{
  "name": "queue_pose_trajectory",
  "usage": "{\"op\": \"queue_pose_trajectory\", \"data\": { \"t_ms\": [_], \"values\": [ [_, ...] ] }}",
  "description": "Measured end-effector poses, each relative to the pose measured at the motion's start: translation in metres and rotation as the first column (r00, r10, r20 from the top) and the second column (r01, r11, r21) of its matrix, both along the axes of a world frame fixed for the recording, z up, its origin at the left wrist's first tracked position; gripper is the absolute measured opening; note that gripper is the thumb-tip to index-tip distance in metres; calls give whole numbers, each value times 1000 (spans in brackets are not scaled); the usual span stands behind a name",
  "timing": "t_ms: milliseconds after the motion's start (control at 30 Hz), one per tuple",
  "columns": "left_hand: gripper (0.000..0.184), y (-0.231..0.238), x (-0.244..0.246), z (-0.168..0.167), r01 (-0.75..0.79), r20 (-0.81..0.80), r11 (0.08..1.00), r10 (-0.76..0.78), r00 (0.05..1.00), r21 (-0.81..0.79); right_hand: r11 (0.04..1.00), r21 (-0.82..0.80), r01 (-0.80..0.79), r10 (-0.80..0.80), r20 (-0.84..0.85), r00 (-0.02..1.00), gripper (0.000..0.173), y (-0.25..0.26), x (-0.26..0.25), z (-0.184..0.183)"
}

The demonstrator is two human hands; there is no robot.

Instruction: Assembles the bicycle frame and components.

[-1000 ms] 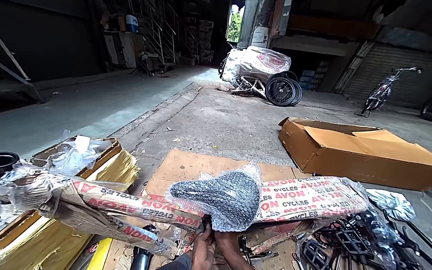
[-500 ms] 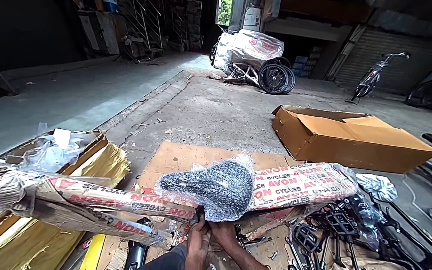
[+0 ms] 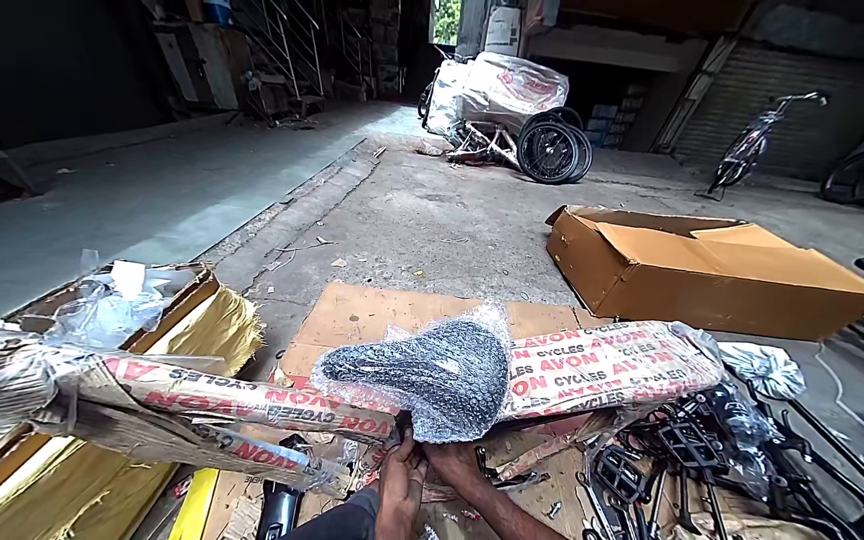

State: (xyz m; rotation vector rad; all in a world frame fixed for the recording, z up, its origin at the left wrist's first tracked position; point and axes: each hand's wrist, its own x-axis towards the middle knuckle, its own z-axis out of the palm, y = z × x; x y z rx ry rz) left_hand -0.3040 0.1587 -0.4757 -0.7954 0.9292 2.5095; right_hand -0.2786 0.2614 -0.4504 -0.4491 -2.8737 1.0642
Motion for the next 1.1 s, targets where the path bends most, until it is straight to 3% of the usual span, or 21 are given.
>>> {"op": "queue_pose_trajectory", "data": {
  "t_ms": [100,200,367,500,633,700,800,933,1100],
  "values": [
    [20,0,-2,-1,-12,7,1000,12,1000,12,1000,4,11,-11,-59,998,55,2,0,-8],
    [22,0,1,-1,-5,24,1000,5,1000,3,998,54,10,-10,16,1000,54,-1,0,0],
    [18,0,1,-1,-14,6,999,14,1000,31,1000,18,4,-2,-128,992,53,2,5,-15],
    [22,0,4,0,-15,24,999,15,1000,28,997,79,-8,4,50,999,53,-1,1,1],
    [18,2,2,6,-24,8,1000,24,1000,18,999,38,-28,27,12,1000,58,3,2,1],
    [14,10,5,11,-75,-18,995,74,997,-61,998,54,-21,22,-29,999,55,2,2,-2],
    [16,26,11,14,-165,-92,965,149,985,-206,994,103,-39,33,60,998,53,-4,-1,8],
    [15,29,12,12,-176,-115,968,158,981,-178,990,116,-75,63,110,992,53,0,0,12],
    [17,16,11,6,-139,-119,986,127,985,-91,981,188,-44,50,-24,998,51,-7,-1,-1]
  ]
}}
